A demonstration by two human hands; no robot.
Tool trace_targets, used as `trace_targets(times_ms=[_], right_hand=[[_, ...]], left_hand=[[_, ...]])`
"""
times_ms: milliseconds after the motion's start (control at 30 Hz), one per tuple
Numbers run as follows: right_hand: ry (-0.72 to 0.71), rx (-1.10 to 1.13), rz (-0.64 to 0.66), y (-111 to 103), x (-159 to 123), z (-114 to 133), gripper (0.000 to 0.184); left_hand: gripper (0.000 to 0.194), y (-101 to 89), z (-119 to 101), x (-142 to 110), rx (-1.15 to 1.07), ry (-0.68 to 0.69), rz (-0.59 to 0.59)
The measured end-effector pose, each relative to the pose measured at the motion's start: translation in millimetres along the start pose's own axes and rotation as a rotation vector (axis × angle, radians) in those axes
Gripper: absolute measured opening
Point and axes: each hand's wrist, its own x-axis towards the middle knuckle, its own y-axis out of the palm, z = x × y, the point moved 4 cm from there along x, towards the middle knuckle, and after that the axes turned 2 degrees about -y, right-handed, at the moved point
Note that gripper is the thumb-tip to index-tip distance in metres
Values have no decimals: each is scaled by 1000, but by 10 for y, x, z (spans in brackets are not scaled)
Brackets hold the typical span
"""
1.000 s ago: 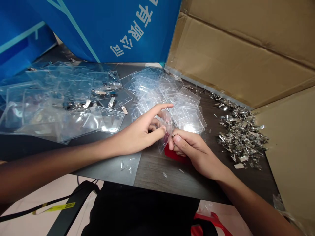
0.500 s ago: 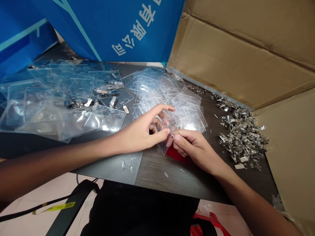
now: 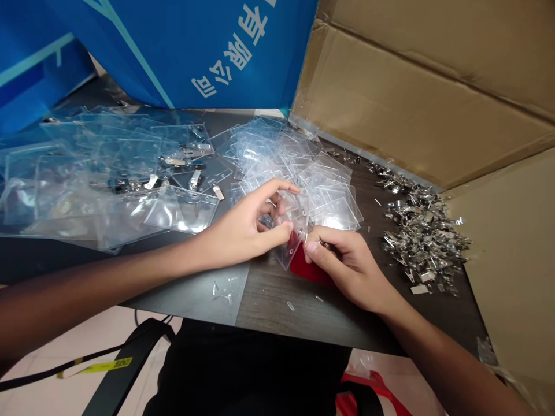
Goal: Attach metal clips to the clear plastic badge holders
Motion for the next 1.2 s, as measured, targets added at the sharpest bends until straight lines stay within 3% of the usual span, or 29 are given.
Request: trace_targets(times_ms=[267,500,867,1200], right_hand=[[-19,6,29,10,-8,32,37],[5,12,65,2,-50,61,20],[-47,-10,124,44,-37,74,18],[-101,-54,125,54,-40,71,20]], left_hand=[[57,48,-22,-9,-66,-53,74],[67,20,-30,-17,-135,-94,155],[75,61,-47,-23,-22,-62,277],[74,56,-19,-36,4,-45,313]])
